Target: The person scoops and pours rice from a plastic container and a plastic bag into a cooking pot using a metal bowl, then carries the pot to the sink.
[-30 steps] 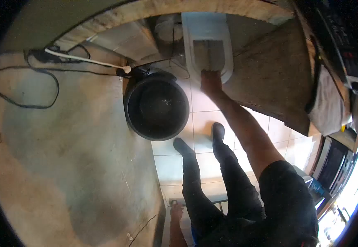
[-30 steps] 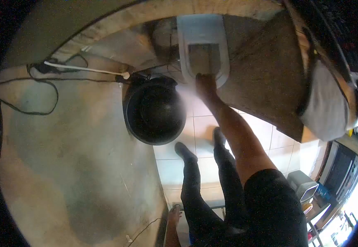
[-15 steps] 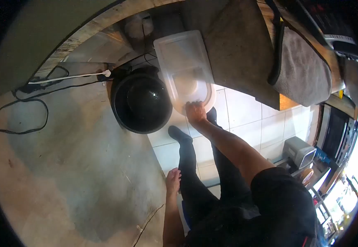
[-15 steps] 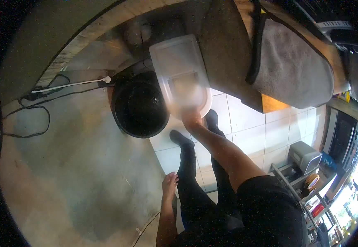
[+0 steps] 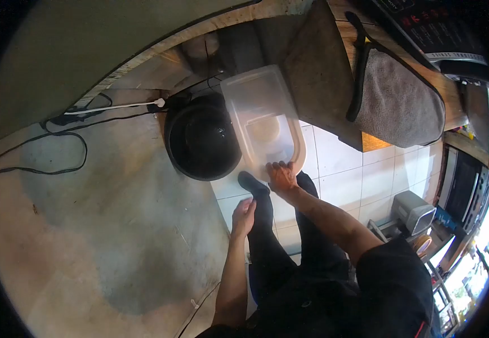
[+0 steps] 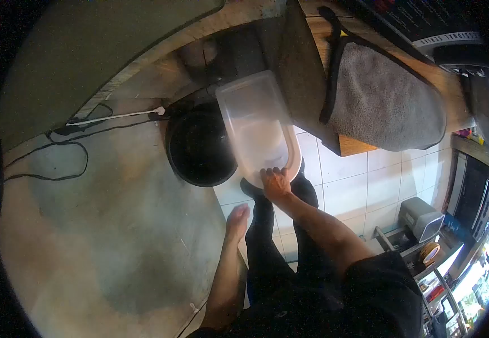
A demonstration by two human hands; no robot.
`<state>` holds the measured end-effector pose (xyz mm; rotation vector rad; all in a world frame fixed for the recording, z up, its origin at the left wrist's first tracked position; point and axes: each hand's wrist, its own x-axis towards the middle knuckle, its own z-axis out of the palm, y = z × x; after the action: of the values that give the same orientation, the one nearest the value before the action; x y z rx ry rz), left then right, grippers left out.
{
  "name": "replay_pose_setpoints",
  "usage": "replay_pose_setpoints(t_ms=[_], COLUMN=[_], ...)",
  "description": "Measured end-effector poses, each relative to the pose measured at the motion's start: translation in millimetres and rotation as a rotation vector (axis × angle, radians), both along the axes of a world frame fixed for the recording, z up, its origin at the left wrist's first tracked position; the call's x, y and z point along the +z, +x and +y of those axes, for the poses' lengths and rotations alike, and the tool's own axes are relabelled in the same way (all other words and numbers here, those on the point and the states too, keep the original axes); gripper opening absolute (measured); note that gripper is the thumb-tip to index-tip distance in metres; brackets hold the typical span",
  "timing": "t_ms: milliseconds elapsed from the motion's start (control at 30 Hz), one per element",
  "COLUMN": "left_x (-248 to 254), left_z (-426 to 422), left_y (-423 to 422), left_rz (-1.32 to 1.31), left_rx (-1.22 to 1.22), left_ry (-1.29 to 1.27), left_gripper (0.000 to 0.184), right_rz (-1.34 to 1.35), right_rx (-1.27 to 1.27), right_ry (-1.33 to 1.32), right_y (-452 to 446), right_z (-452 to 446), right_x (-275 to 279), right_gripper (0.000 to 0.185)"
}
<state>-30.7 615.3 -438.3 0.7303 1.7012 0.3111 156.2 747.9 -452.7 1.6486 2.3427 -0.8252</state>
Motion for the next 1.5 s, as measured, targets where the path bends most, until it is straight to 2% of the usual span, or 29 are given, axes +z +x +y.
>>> replay_pose_setpoints(t_ms=[33,67,100,167,233,267,300,333,400,467,500,533,567,667,767,800,900,967,1000,1067,1100,1133,1200,1333,1400,1467,1500], left_x=[22.9,35.3,34.0,33.2,68.6,72.4,98.0,102.1,105.8,104.1,98.9,93.5,86.1,59.9,32.0,18.9,-2.3,-13.1,-21.1,-27.3,-28.6,-29.7,-32.6,-45.4,-51.5,-55.5,-50.3], left_z=[27.0,50.9,67.4,93.3,128.0,143.7,155.0,159.5,156.9,139.5,126.7,110.5,95.4,70.4,46.0,34.7,18.0,-4.3,-15.1,-28.3,-33.9,-38.7,-52.5,-69.0,-73.2,-80.9,-75.4], left_y=[6.8,13.4,18.5,28.8,30.2,29.7,31.7,34.0,35.0,33.5,29.9,25.7,21.0,12.6,-3.1,-8.8,-28.9,-38.5,-43.6,-51.5,-54.5,-56.6,-60.9,-57.7,-51.5,-44.7,-43.8], left_rz=[-0.189,-0.381,-0.38,-0.833,-1.1,-1.132,-1.01,-0.933,-0.846,-0.595,-0.587,-0.683,-0.779,-0.619,-0.531,-0.479,-0.393,-0.332,-0.299,-0.272,-0.235,-0.232,-0.237,-0.243,-0.255,-0.074,-0.079], left_rx=[0.174,0.348,0.348,0.785,0.8,0.828,0.809,0.826,0.858,0.931,0.936,0.895,0.849,0.787,0.719,0.671,0.633,0.543,0.534,0.548,0.546,0.581,0.623,0.713,0.719,0.573,0.591], left_ry=[-0.057,-0.109,-0.104,-0.009,0.154,0.194,0.191,0.203,0.223,0.138,0.139,0.125,0.106,-0.098,-0.202,-0.221,-0.289,-0.253,-0.252,-0.253,-0.25,-0.251,-0.241,-0.201,-0.205,-0.063,-0.069], left_gripper=[0.049,0.053,0.053,0.061,0.061,0.059,0.064,0.069,0.074,0.084,0.084,0.084,0.084,0.073,0.069,0.067,0.06,0.054,0.05,0.052,0.053,0.053,0.051,0.052,0.054,0.047,0.047], right_rz=[0.004,-0.031,-0.066,-0.049,-0.004,-0.014,-0.02,-0.026,0.045,0.071,0.088,-0.016,-0.012,0.151,0.219,0.159,0.017,0.046,0.175,0.271,0.236,0.232,0.6,0.458,0.618,0.668,0.722], right_rx=[-0.001,-0.008,-0.014,0.054,0.016,0.024,0.034,0.045,-0.002,0.004,0.001,0.053,0.047,0.049,-0.018,-0.003,-0.005,0.058,0.025,-0.033,-0.059,-0.039,-0.104,0.008,0.236,0.205,0.159], right_ry=[-0.004,-0.022,-0.036,-0.097,-0.146,-0.127,-0.121,-0.116,0.096,0.072,0.051,0.003,-0.006,0.076,0.155,0.194,0.293,0.63,0.615,0.491,0.376,0.375,0.134,0.264,0.538,0.536,0.534], right_y=[-9.9,-21.3,-31.4,-45.8,-56.1,-58.9,-57.1,-55.4,-54.4,-48.0,-46.0,-47.0,-44.8,-39.0,-49.2,-55.7,-80.3,-74.1,-74.9,-76.8,-77.1,-73.5,-72.8,-99.0,-114.4,-128.9,-135.3], right_z=[1.4,8.1,18.9,50.7,74.4,82.8,86.8,90.5,95.6,96.7,99.7,98.9,92.8,74.3,64.3,72.4,124.7,147.8,176.5,251.0,278.5,291.3,306.8,292.8,284.9,284.6,283.5], right_x=[21.9,46.9,73.9,137.8,171.3,174.2,171.6,168.8,157.8,162.2,168.5,174.6,170.7,145.6,114.3,103.7,103.4,47.0,34.3,35.0,43.0,52.9,66.8,51.6,30.9,19.1,14.5], right_gripper=[0.036,0.048,0.061,0.072,0.075,0.075,0.075,0.076,0.075,0.076,0.077,0.078,0.078,0.081,0.056,0.073,0.066,0.066,0.063,0.057,0.054,0.054,0.048,0.05,0.052,0.05,0.049])
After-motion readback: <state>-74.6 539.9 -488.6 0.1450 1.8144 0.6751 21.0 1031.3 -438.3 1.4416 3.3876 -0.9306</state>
